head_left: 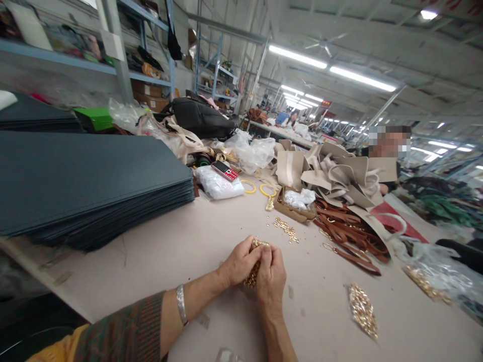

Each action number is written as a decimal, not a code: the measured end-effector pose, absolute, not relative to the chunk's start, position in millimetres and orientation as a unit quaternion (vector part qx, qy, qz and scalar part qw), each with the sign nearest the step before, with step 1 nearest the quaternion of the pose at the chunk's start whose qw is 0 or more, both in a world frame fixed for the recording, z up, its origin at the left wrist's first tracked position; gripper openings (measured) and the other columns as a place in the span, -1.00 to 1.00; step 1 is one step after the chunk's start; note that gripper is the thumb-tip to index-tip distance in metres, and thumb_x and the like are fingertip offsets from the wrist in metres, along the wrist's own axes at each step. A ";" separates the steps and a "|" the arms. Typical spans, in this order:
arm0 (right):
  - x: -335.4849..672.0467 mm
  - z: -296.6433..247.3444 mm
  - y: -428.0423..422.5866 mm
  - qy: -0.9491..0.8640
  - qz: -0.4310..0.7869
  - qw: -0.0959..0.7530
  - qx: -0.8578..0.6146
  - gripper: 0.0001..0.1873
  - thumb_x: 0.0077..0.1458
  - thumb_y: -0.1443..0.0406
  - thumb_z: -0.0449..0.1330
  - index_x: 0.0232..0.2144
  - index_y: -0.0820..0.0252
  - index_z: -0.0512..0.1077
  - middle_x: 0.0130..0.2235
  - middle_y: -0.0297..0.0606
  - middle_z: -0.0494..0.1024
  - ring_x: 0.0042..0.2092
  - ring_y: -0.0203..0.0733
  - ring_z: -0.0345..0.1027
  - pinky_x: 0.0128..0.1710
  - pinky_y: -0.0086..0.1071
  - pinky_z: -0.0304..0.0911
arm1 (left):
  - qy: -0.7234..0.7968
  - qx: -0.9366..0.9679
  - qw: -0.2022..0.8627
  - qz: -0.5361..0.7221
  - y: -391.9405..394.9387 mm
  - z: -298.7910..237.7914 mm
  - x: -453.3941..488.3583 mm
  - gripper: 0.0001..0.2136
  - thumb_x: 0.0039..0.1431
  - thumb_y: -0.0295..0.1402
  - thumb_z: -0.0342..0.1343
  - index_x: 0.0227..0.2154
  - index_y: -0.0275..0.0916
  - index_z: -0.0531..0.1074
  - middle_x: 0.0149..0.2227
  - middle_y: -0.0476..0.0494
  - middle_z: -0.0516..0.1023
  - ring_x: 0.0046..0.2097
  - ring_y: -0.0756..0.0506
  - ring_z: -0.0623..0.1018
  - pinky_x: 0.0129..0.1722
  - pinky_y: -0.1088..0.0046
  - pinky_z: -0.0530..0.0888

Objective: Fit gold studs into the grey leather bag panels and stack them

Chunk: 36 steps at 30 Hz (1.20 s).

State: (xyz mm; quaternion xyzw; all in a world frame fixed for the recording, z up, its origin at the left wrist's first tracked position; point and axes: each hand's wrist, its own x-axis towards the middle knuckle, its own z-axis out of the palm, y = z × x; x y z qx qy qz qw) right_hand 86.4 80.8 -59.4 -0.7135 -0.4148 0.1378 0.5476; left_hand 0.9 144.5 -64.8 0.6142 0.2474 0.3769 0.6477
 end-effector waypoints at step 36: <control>99.5 -66.7 77.3 -0.405 0.192 0.609 -0.655 -0.43 0.12 -0.01 0.13 0.01 0.28 0.47 0.02 -0.03 0.52 0.10 0.02 0.34 0.09 -0.14 0.25 | 0.219 0.515 0.735 0.381 147.4 -58.7 2.1 -0.58 0.01 0.01 0.24 -0.31 -0.20 0.26 -0.42 0.08 0.34 -0.36 0.00 0.37 -0.31 0.47 0.32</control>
